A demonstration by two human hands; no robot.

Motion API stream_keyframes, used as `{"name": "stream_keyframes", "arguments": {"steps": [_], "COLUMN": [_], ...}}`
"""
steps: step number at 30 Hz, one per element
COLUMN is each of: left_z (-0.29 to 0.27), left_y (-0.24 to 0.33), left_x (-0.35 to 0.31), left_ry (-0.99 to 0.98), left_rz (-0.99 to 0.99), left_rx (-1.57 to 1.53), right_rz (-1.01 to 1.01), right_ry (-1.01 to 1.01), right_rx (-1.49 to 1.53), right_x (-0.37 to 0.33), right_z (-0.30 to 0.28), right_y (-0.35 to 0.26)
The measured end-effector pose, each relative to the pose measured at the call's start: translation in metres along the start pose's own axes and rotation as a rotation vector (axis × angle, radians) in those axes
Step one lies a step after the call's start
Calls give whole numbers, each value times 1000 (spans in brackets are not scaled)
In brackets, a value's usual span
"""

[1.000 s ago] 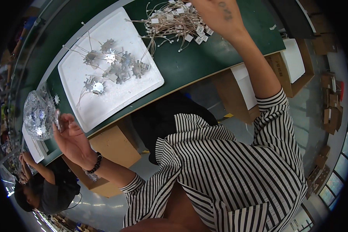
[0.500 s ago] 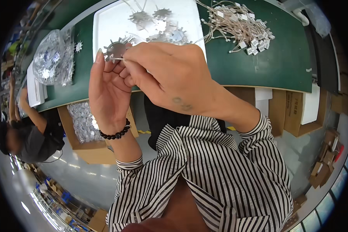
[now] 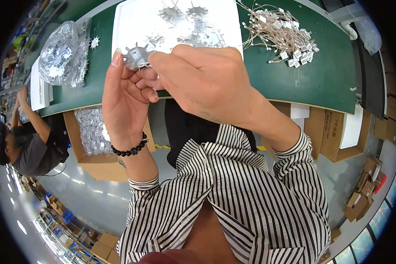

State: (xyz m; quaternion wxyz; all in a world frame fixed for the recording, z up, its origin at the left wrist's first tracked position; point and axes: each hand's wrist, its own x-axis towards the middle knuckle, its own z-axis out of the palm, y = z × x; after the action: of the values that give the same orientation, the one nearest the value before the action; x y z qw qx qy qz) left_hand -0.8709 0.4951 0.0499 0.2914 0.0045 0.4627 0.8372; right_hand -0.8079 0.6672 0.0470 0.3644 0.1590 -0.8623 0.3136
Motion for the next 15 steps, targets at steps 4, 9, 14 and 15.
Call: {"name": "stream_keyframes", "arguments": {"steps": [4, 9, 14, 15], "left_z": [0, 4, 4, 4], "left_y": [1, 1, 5, 5], "left_x": [-1, 0, -2, -3], "left_ry": [31, 80, 93, 92], "left_rz": [11, 28, 11, 4], "left_rx": [53, 123, 211, 233], "right_rz": [-36, -96, -137, -145], "right_ry": [4, 0, -31, -41], "right_rx": [-63, -123, -186, -204], "right_x": [3, 3, 8, 9], "right_z": [-1, -2, -8, -9], "right_y": [-1, 1, 2, 2]}}
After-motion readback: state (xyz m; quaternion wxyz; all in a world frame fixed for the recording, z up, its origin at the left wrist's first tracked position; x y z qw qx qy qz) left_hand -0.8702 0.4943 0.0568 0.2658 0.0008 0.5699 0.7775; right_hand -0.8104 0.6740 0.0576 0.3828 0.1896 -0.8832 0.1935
